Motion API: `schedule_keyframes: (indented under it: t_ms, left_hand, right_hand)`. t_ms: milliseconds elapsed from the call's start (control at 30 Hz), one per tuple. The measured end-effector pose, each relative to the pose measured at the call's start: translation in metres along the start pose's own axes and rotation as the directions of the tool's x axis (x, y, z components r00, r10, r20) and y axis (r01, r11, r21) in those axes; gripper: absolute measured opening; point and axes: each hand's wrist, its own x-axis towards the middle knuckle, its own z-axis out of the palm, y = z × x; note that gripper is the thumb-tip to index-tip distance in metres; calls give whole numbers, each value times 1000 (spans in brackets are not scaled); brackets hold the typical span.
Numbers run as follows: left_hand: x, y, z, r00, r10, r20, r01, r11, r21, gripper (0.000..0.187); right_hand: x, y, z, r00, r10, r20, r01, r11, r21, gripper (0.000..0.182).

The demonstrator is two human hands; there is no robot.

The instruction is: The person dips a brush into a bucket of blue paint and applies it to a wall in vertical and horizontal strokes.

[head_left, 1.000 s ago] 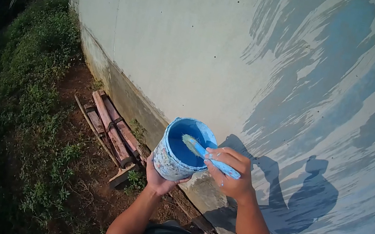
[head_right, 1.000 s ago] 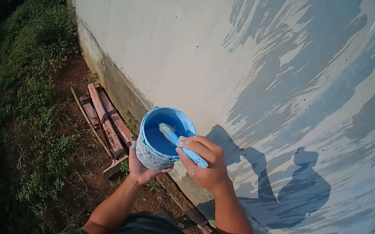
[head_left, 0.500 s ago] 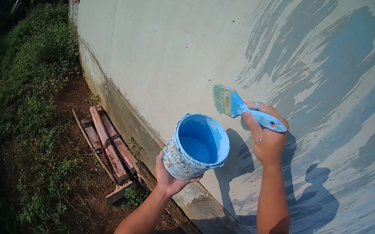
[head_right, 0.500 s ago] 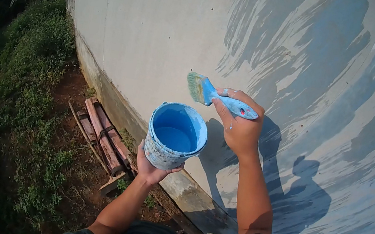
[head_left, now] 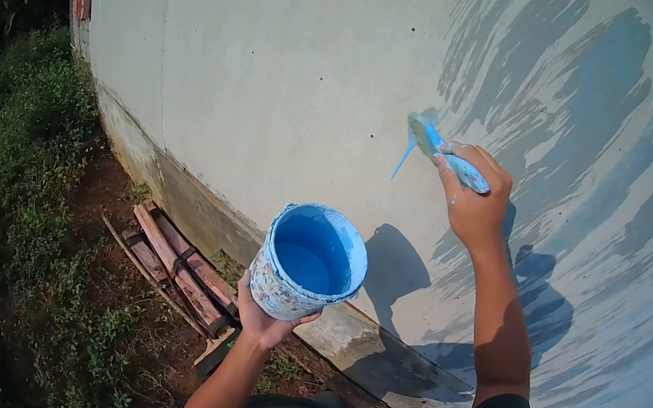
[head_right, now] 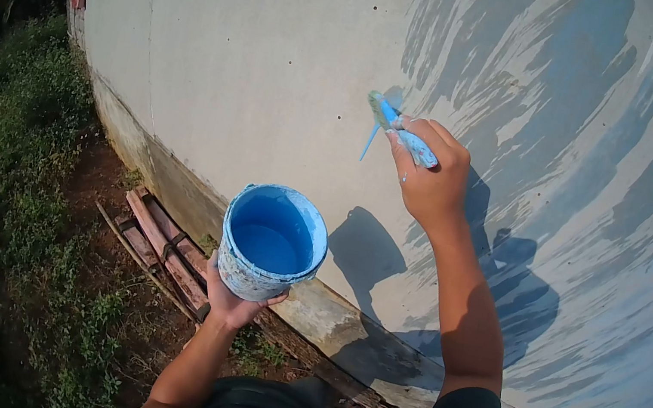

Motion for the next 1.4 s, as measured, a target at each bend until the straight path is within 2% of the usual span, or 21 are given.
schedule_keyframes:
  t_ms: [133,200,267,333,400,467,500,567,600,667,700,767,867,933,1000,1033,1100,1233,1267,1367,1400]
  left_hand:
    - [-18,25,-3,998,45,-35,-45,999,18,97]
    - [-27,31,-8,994,80,-81,-82,996,-26,96]
    - [-32,39,-16,995,90,51,-86,993,-75,96]
    - [-35,41,-21,995,96,19,-95,993,-72,96]
    - [-42,41,-25,994,104,-31,-106,993,-50,96]
    - [-45,37,-23,996,94,3,-94,995,-38,92]
    - [-45,34,-21,994,108,-29,-109,993,-38,92]
    - [-48,30,-22,991,117,-62,-120,992,-40,92]
    - [-48,30,-23,993,104,-60,-106,993,-44,91]
    - [-51,27,-23,995,88,-56,-91,994,-56,91]
    - [-53,25,-22,993,64,-102,-69,997,-46,94]
    - [-54,20,-24,989,44,-141,-50,998,-36,97]
    - [-54,14,-29,998,30,-63,-32,999,-26,97]
    - [-54,10,-28,995,10,-99,-19,997,-81,97]
    - [-52,7,-29,994,9,-106,-15,998,-62,98]
    - [-52,7,-30,994,11,-113,-16,999,-41,98]
    - [-51,5,-27,993,-1,-119,-4,999,-44,98]
    - [-46,4,-26,994,-5,-105,-1,998,-56,97]
    - [-45,4,-25,995,-6,-98,0,998,-57,97]
    - [-44,6,-22,996,-7,-86,1,998,-68,96]
    - [-44,7,-24,995,-13,-94,7,997,-72,96]
  right_hand:
    - [-95,4,52,902,206,380,-224,974,4,19]
    - [-139,25,80,891,183,415,-181,982,-46,20]
    - [-141,32,86,879,156,451,-128,988,-92,20]
    - [-114,35,76,899,239,368,-225,971,-80,18]
    - [-69,25,55,960,192,204,-189,981,-36,17]
    - [-29,14,34,999,48,12,-45,989,-141,17]
    - [-21,11,30,999,50,11,-48,988,-144,17]
    - [-15,7,25,973,-200,-112,169,956,-240,18]
    - [-26,3,30,974,-199,-108,168,955,-243,18]
    - [-68,-5,49,984,166,65,-164,985,-46,17]
    - [-90,4,54,984,163,69,-160,986,-51,17]
    - [-121,25,58,913,266,310,-246,964,-102,18]
    - [-91,31,24,919,319,234,-304,948,-98,18]
    - [-52,30,0,990,141,32,-136,984,-118,18]
    - [-18,12,-23,992,37,-119,-64,970,-235,18]
    - [-18,9,-25,992,43,-121,-71,968,-239,18]
    - [-18,0,-19,981,-175,-86,133,922,-365,18]
    - [-94,8,34,981,27,193,7,985,-172,17]
    - [-100,12,32,981,22,192,12,984,-176,17]
    - [-88,17,2,935,281,214,-242,951,-192,14]
    - [-74,15,-11,963,237,129,-206,955,-215,13]
